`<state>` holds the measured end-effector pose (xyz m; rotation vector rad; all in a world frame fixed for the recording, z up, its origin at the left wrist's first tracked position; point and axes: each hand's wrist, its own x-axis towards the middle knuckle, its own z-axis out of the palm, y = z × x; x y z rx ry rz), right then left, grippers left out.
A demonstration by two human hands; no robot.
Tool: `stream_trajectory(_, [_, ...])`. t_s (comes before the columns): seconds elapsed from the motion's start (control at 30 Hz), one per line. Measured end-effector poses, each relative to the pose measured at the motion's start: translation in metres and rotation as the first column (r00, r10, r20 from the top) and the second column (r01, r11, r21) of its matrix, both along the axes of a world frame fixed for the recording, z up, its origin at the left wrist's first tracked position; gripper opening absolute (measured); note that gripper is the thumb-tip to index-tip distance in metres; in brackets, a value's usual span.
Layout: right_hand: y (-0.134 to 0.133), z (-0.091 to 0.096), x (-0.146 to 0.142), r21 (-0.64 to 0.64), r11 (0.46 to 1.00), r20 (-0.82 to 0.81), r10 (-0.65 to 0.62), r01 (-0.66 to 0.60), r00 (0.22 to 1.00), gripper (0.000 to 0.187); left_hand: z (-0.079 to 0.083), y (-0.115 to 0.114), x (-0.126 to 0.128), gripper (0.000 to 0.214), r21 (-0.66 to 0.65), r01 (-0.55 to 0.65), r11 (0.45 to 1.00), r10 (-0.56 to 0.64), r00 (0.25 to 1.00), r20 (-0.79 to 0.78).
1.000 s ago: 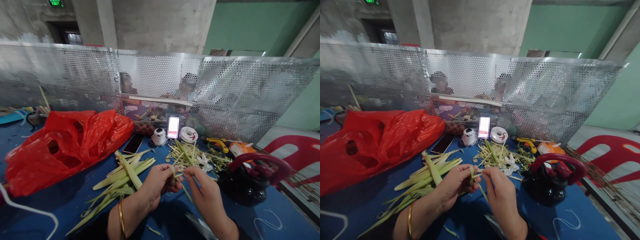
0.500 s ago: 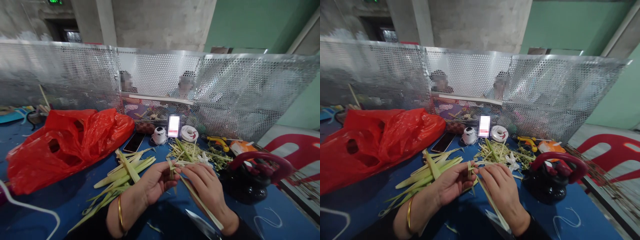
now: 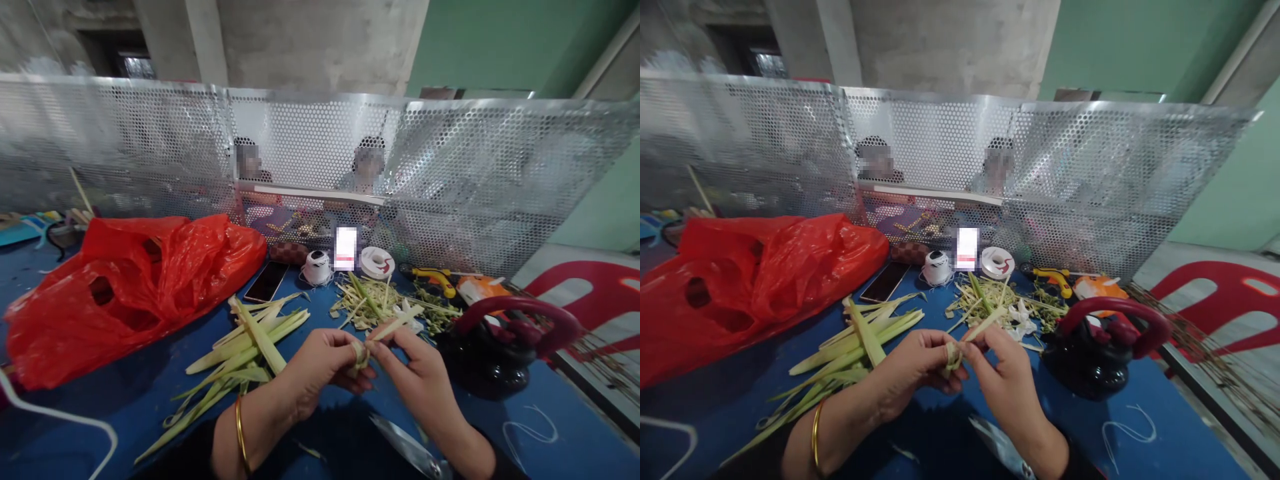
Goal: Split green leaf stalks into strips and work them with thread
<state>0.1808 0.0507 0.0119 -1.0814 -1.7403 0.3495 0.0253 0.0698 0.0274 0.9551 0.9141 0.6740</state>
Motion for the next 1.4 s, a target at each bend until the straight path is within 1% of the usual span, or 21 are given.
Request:
stream_trajectory(0.1, [-0.001, -0.003, 0.0, -0.101, 0.994, -0.023, -0.04, 0.038, 0.999, 0.019, 0.003, 0.002, -0.003, 0.02, -0.015, 0.069, 0.998, -0.069, 0.998, 0.014])
stream_trajectory(0.17, [-0.001, -0.005, -0.001, -0.141, 0.989, -0.033, -0.045, 0.04, 0.998, 0.02, 0.003, 0.003, -0.004, 0.017, -0.037, 0.112, 0.993, -0.111, 0.993, 0.031])
stream_trajectory(0.27, [0.0, -0.007, -0.002, -0.176, 0.984, -0.035, -0.048, 0.041, 0.998, 0.022, 0.003, 0.003, -0.005, 0.015, -0.052, 0.141, 0.989, -0.139, 0.989, 0.041])
stream_trajectory(0.33, [0.0, -0.008, -0.003, -0.21, 0.977, -0.05, -0.057, 0.045, 0.997, 0.024, 0.001, 0.002, -0.004, 0.016, -0.049, 0.143, 0.989, -0.142, 0.99, 0.026])
stream_trajectory(0.4, [0.002, -0.008, -0.003, -0.267, 0.963, -0.101, -0.072, 0.042, 0.992, 0.022, 0.0, 0.001, -0.003, 0.017, -0.048, 0.127, 0.991, -0.127, 0.992, 0.011])
stream_trajectory(0.47, [0.003, -0.006, -0.002, -0.306, 0.952, -0.18, -0.063, 0.005, 0.982, 0.02, 0.0, 0.002, -0.003, 0.017, -0.056, 0.09, 0.994, -0.089, 0.996, 0.021])
stream_trajectory(0.5, [0.004, -0.004, 0.0, -0.295, 0.955, -0.209, -0.04, -0.024, 0.977, 0.018, 0.0, 0.003, -0.004, 0.017, -0.065, 0.064, 0.996, -0.062, 0.997, 0.039])
stream_trajectory(0.57, [0.005, 0.002, 0.003, -0.185, 0.98, -0.188, 0.043, -0.078, 0.981, 0.012, 0.001, 0.007, -0.006, 0.019, -0.084, 0.017, 0.996, -0.009, 0.996, 0.091])
stream_trajectory(0.63, [0.005, 0.007, 0.008, 0.011, 0.993, -0.023, 0.119, -0.119, 0.993, 0.017, 0.003, 0.01, -0.009, 0.02, -0.099, -0.008, 0.995, 0.021, 0.99, 0.138])
stream_trajectory(0.67, [0.005, 0.009, 0.01, 0.111, 0.984, 0.097, 0.129, -0.14, 0.987, 0.022, 0.004, 0.012, -0.01, 0.02, -0.107, -0.013, 0.994, 0.029, 0.988, 0.153])
stream_trajectory(0.73, [0.004, 0.012, 0.013, 0.265, 0.948, 0.3, 0.093, -0.177, 0.949, 0.027, 0.005, 0.013, -0.012, 0.017, -0.118, -0.019, 0.993, 0.038, 0.986, 0.161])
stream_trajectory(0.77, [0.003, 0.012, 0.014, 0.312, 0.933, 0.354, 0.063, -0.181, 0.933, 0.027, 0.006, 0.013, -0.012, 0.017, -0.118, -0.023, 0.993, 0.042, 0.987, 0.156])
stream_trajectory(0.83, [0.001, 0.012, 0.014, 0.352, 0.922, 0.371, 0.023, -0.163, 0.929, 0.025, 0.005, 0.012, -0.011, 0.017, -0.097, -0.023, 0.995, 0.036, 0.989, 0.142])
stream_trajectory(0.9, [-0.001, 0.011, 0.013, 0.337, 0.929, 0.327, 0.039, -0.155, 0.944, 0.02, 0.002, 0.011, -0.01, 0.014, -0.06, -0.003, 0.998, 0.011, 0.991, 0.131])
stream_trajectory(0.97, [-0.003, 0.01, 0.011, 0.286, 0.941, 0.261, 0.108, -0.184, 0.959, 0.015, -0.001, 0.009, -0.008, 0.012, -0.036, 0.029, 0.999, -0.025, 0.993, 0.114])
stream_trajectory(1.03, [-0.005, 0.01, 0.008, 0.205, 0.954, 0.134, 0.193, -0.217, 0.972, 0.012, -0.003, 0.007, -0.007, 0.013, -0.024, 0.052, 0.998, -0.05, 0.995, 0.086])
stream_trajectory(1.1, [-0.007, 0.01, 0.004, 0.091, 0.968, -0.049, 0.241, -0.236, 0.969, 0.01, -0.003, 0.005, -0.006, 0.015, -0.026, 0.058, 0.998, -0.056, 0.997, 0.057])
stream_trajectory(1.17, [-0.008, 0.009, 0.002, -0.009, 0.978, -0.203, 0.204, -0.21, 0.958, 0.008, -0.004, 0.004, -0.004, 0.015, -0.033, 0.059, 0.998, -0.058, 0.998, 0.038])
stream_trajectory(1.27, [-0.007, 0.008, 0.0, -0.082, 0.991, -0.3, 0.077, -0.106, 0.951, 0.008, -0.004, 0.004, -0.003, 0.013, -0.046, 0.079, 0.996, -0.077, 0.996, 0.047])
stream_trajectory(1.33, [-0.005, 0.006, 0.001, -0.093, 0.995, -0.282, 0.004, -0.031, 0.959, 0.012, -0.004, 0.004, -0.003, 0.012, -0.061, 0.092, 0.994, -0.088, 0.994, 0.064])
stream_trajectory(1.4, [-0.003, 0.005, 0.004, -0.063, 0.998, -0.194, -0.025, 0.013, 0.981, 0.012, -0.004, 0.005, -0.005, 0.012, -0.082, 0.097, 0.992, -0.091, 0.993, 0.078])
